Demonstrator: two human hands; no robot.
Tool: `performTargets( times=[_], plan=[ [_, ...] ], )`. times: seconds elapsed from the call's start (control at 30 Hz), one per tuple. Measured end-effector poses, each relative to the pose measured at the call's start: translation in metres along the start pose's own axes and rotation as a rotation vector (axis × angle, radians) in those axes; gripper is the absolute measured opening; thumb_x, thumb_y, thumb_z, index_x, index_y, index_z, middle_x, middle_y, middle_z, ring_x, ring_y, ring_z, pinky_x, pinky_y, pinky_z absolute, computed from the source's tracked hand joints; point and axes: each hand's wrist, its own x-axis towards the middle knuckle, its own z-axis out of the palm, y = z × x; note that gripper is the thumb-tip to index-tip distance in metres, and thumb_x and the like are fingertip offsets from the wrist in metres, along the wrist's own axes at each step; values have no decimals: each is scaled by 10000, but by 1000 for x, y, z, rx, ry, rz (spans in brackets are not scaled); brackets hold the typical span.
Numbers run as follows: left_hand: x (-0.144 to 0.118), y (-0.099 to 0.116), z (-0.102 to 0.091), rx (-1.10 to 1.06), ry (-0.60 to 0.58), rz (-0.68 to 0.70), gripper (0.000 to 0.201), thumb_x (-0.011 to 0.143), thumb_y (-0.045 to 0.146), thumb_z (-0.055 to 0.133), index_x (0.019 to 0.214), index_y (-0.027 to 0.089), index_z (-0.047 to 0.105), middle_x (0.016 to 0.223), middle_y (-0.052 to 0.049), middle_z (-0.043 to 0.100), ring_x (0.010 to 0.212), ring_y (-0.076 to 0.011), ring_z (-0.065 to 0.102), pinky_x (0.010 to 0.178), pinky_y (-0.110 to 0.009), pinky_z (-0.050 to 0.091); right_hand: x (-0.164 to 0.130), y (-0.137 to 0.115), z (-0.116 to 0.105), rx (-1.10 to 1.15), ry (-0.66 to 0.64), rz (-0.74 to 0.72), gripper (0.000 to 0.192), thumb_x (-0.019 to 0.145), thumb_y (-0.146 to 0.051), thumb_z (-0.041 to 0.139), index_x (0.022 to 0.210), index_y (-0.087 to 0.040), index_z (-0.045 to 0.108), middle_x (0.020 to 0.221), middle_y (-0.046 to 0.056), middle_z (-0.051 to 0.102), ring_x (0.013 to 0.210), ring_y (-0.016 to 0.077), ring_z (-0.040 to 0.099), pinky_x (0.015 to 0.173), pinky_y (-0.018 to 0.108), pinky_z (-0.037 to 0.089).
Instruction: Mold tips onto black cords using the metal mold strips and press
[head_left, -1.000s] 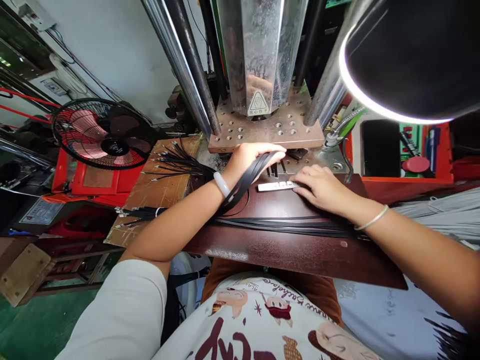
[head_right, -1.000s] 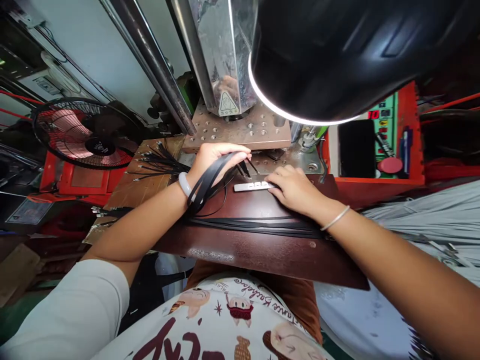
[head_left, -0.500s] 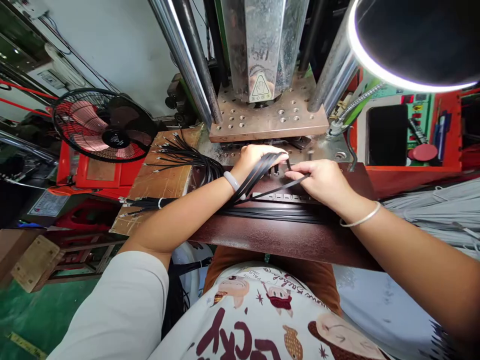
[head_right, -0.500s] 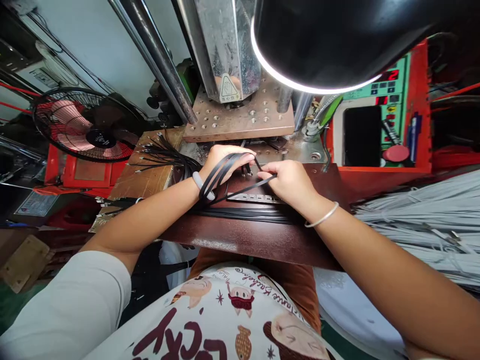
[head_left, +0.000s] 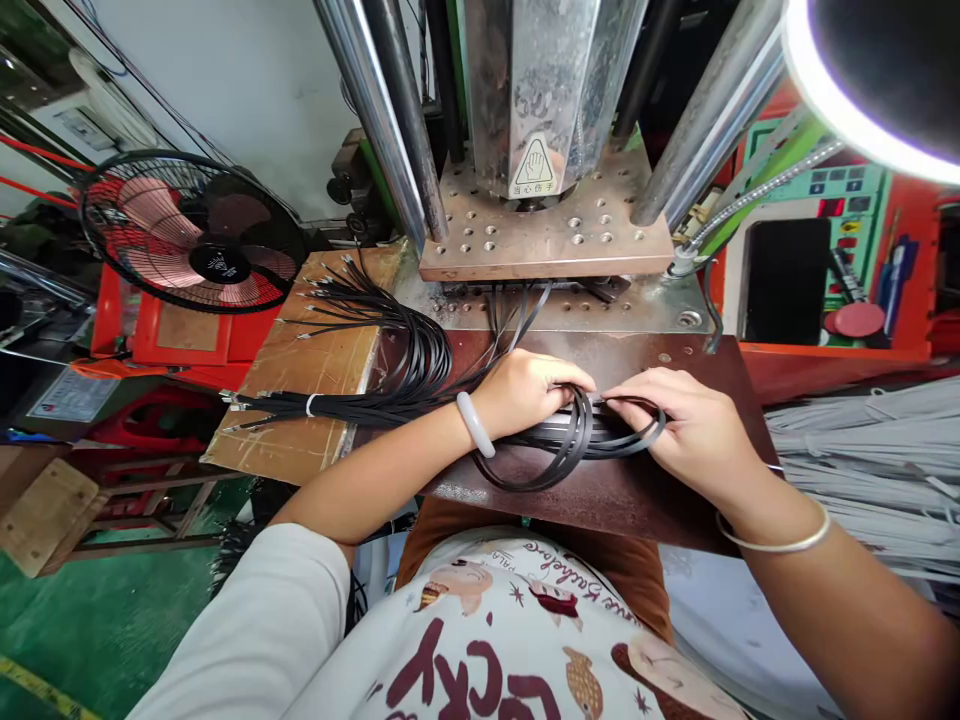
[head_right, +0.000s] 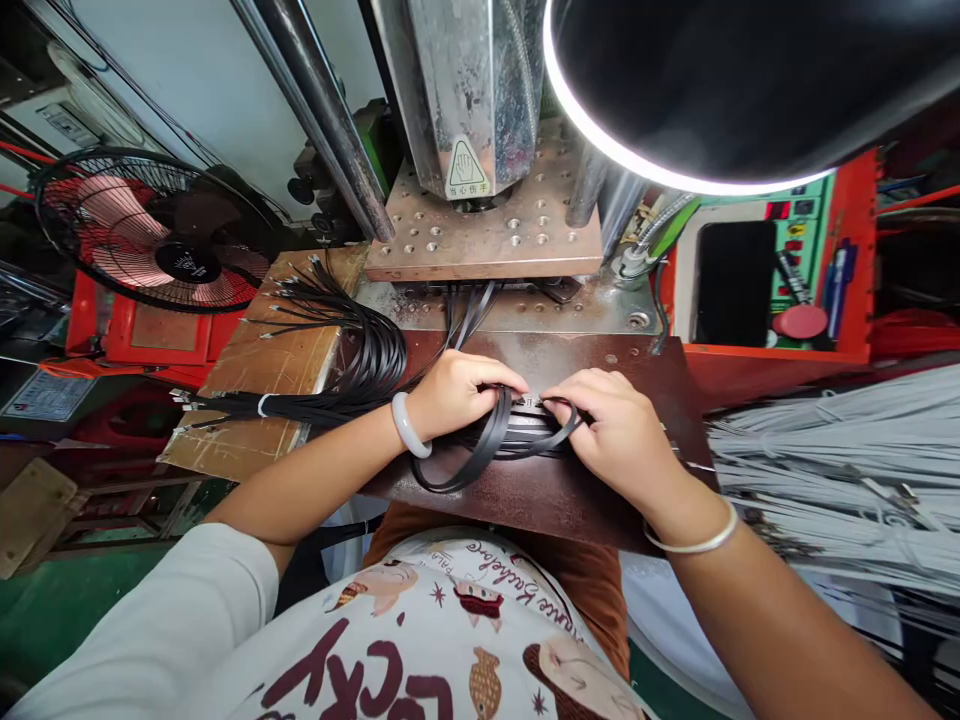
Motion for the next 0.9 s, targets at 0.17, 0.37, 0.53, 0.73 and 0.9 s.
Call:
performTargets(
  times=[0.17, 0.37, 0.53, 0.73, 0.9],
  plan=[
    [-6, 0, 10, 245, -61, 47, 263, 911, 129, 480, 982, 178, 729, 930, -40, 760, 876, -158, 697, 863, -299, 495, -1, -5, 7, -193, -35, -107, 212, 927, -212, 480, 866, -184, 681, 789, 62, 682, 727, 209, 583, 689, 374, 403],
    [-13, 12, 13, 466, -133, 270, 352, 1008, 220, 352, 965, 160, 697, 884, -75, 732, 853, -170, 669, 853, -322, 478, -2, -6, -1, -224, -76, -172, 178, 910, -154, 446, 912, -178, 622, 785, 59, 612, 708, 200, 545, 659, 353, 414],
    [-17, 24, 0, 630, -166, 98, 303, 981, 170, 398, 967, 129, 699, 1109, -125, 679, 958, -196, 648, 814, -300, 505, -17, 12, -33, -255, -13, -158, 141, 891, -173, 468, 985, -205, 569, 1015, 101, 617, 964, 263, 595, 826, 434, 466],
    [-11, 15, -16, 215, -48, 57, 235, 905, 74, 504, 943, 133, 728, 883, -67, 708, 807, -130, 657, 754, -215, 503, -29, 20, -44, -776, 55, 22, 198, 929, -248, 502, 903, -185, 688, 907, 116, 661, 845, 300, 604, 670, 455, 434],
    [-13, -3, -9, 161, 2, 38, 192, 867, 75, 547, 888, 151, 722, 857, -29, 749, 788, -140, 677, 791, -274, 470, -19, 7, -16, -125, 385, 201, 200, 918, -247, 574, 1062, -227, 712, 1010, 78, 704, 905, 235, 671, 851, 405, 547]
  ],
)
